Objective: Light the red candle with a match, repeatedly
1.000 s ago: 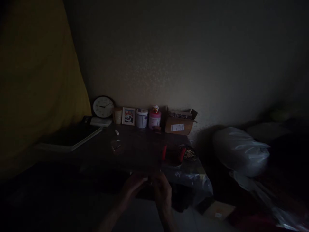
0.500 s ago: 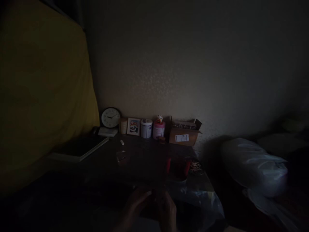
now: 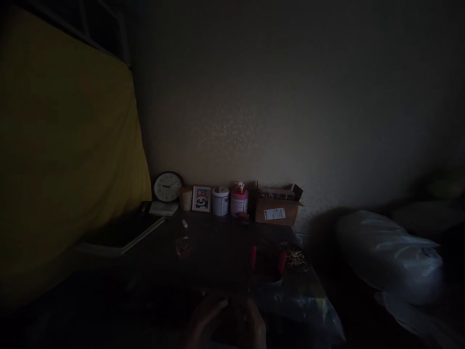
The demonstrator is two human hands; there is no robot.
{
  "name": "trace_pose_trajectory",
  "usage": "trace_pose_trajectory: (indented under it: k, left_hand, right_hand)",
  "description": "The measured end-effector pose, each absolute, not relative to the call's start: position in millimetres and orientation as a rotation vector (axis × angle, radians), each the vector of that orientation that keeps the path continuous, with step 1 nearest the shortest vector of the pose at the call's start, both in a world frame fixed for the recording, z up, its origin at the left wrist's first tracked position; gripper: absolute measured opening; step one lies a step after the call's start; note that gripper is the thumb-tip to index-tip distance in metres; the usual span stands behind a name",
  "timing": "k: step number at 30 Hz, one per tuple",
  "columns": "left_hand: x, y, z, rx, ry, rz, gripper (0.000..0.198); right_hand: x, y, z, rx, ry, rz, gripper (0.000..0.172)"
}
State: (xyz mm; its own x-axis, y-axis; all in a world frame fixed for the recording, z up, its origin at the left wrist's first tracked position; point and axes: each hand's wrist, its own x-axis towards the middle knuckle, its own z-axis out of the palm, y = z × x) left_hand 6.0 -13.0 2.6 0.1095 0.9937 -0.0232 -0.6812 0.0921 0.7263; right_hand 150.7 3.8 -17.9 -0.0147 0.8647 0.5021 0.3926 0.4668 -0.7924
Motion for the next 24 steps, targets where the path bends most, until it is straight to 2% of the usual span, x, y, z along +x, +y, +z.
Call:
trace_pose_trajectory:
  k: [7, 24]
  left_hand:
    - [0, -16, -6, 0.664, 0.606, 1.385, 0.027]
    - [2, -35, 29, 0.873, 0.742, 1.454, 0.022]
  right_hand:
    - [142, -5, -7, -1.082, -1.61, 0.523, 0.036]
    - [141, -21, 19, -1.027, -1.523, 0.42, 0.022]
